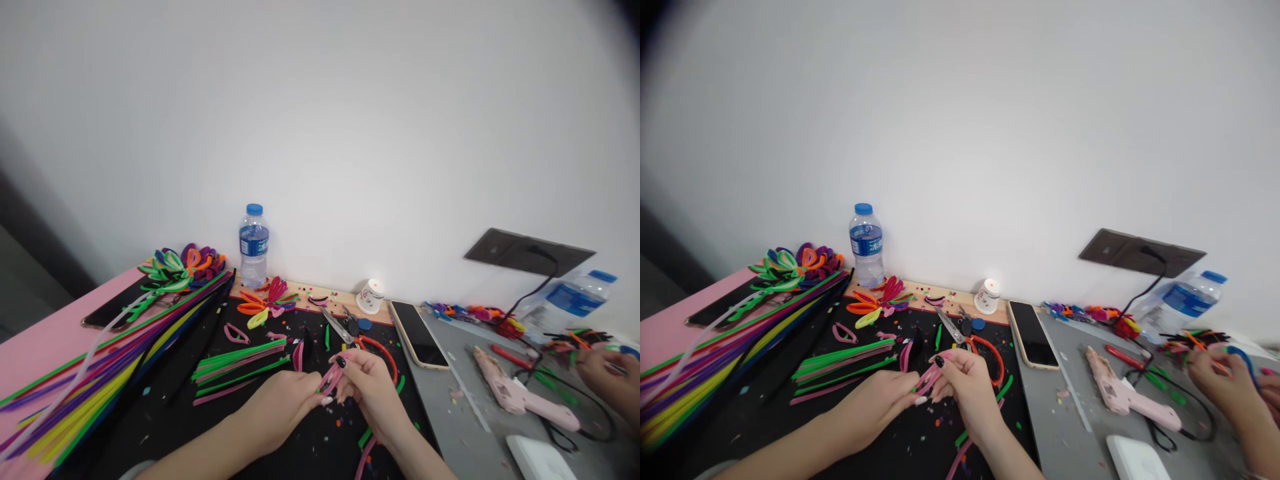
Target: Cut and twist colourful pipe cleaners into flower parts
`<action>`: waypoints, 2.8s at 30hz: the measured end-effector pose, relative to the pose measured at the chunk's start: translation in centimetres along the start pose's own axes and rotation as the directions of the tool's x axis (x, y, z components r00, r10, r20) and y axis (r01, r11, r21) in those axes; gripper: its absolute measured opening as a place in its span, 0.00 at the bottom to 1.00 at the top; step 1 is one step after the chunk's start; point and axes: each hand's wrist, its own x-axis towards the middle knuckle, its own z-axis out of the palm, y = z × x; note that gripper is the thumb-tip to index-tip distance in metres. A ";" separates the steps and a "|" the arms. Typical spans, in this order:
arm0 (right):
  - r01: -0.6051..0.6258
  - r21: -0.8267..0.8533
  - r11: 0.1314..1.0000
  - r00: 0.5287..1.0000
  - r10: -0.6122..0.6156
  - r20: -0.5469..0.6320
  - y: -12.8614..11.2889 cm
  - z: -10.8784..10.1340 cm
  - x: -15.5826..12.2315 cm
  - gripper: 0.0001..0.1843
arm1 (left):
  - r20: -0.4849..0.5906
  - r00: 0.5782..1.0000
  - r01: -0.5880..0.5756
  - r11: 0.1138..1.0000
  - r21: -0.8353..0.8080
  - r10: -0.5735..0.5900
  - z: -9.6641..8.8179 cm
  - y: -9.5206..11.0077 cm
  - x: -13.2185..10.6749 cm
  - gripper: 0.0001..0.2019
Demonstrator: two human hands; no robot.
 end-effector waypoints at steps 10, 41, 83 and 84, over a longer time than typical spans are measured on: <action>0.142 -0.171 0.975 0.981 -0.162 -0.105 0.0 -0.6 0.3 0.14 | -0.070 0.996 0.047 0.986 -0.161 -0.059 0.2 0.0 0.1 0.17; 0.238 -0.472 0.849 0.966 -0.256 0.026 -0.3 -1.9 0.3 0.17 | 0.044 0.983 0.160 0.725 -0.671 -0.176 -0.3 -1.1 1.2 0.21; 0.115 -0.079 0.990 0.989 -0.107 0.101 -0.7 -0.9 0.2 0.13 | 0.246 0.958 0.266 0.142 -0.953 -0.146 0.3 -0.8 1.0 0.23; 0.122 -0.118 0.985 0.988 -0.110 0.108 -0.6 -1.0 0.2 0.12 | 0.247 0.957 0.269 0.147 -0.952 -0.151 0.4 -0.8 1.0 0.23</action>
